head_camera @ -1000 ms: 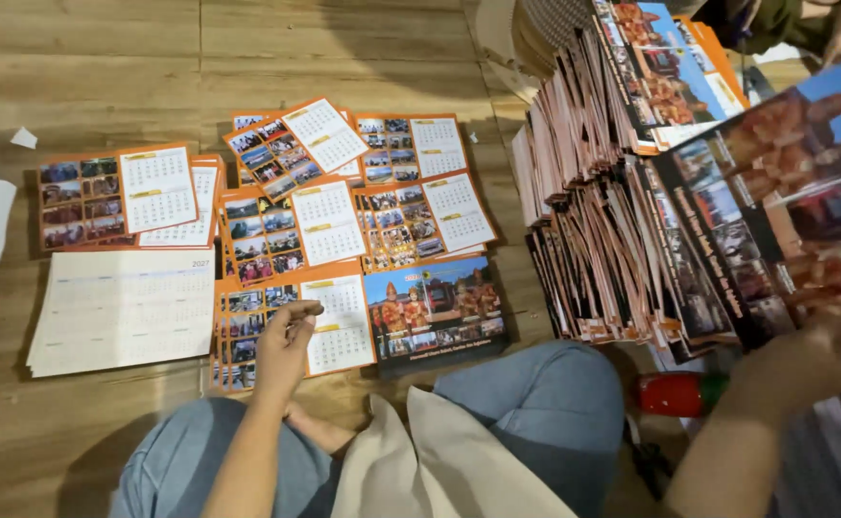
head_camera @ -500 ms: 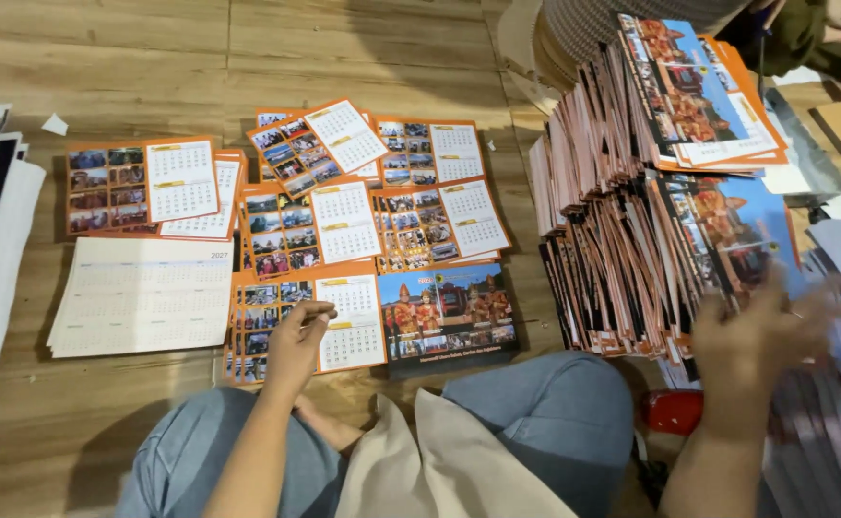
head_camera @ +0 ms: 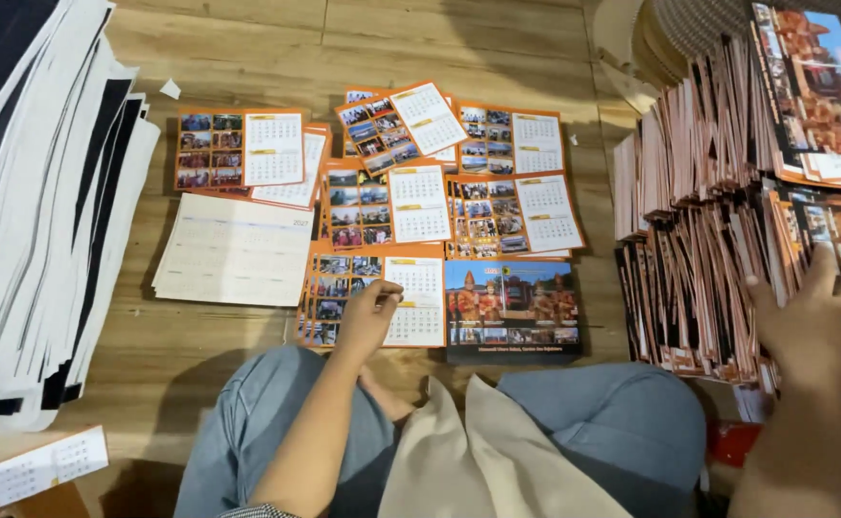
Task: Sorting and stacking printed calendar pages on the floor
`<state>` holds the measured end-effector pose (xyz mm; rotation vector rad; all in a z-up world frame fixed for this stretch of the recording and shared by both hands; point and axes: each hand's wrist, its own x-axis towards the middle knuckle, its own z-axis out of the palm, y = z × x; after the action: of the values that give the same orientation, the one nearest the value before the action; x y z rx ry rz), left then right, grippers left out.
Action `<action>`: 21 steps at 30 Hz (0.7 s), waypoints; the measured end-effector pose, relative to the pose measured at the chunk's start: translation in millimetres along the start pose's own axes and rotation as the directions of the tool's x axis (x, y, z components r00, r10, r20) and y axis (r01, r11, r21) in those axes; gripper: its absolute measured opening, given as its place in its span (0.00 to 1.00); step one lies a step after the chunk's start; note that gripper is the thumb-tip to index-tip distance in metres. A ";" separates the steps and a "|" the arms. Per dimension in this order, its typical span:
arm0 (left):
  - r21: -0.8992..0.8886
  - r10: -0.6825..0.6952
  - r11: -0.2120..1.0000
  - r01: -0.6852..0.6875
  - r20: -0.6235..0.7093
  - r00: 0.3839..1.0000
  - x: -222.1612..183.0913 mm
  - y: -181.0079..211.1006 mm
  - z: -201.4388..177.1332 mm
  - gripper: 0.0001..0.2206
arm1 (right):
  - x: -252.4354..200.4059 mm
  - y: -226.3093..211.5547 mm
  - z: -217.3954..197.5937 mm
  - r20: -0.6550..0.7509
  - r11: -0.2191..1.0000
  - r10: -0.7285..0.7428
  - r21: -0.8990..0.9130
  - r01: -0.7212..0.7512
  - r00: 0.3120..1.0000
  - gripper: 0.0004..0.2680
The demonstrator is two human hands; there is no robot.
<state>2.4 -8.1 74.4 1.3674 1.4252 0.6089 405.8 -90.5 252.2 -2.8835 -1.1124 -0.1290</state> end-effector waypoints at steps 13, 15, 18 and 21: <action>0.110 -0.034 0.994 0.029 0.043 0.998 -5.8 5.3 -4.2 0.08 | -65.3 -84.3 202.5 -0.022 0.290 -0.957 -0.032 0.957 0.289 0.38; 0.101 -0.036 0.994 0.031 0.056 0.998 -6.0 1.6 -2.8 0.08 | -95.2 -105.8 166.9 0.372 0.412 -0.845 -0.005 0.911 0.384 0.38; 0.081 -0.034 0.996 0.028 0.072 0.997 -5.3 1.0 -4.7 0.08 | -97.5 -104.4 196.7 0.620 0.483 -0.677 -0.033 0.875 0.396 0.35; 0.079 -0.042 0.996 0.036 0.076 0.996 -3.3 7.8 -5.8 0.08 | -95.2 -104.6 197.9 0.581 0.460 -0.716 -0.025 0.887 0.388 0.34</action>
<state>-0.1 -7.8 84.3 1.4052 1.4225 0.4747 277.2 -61.8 47.7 -2.2517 -2.8243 0.4922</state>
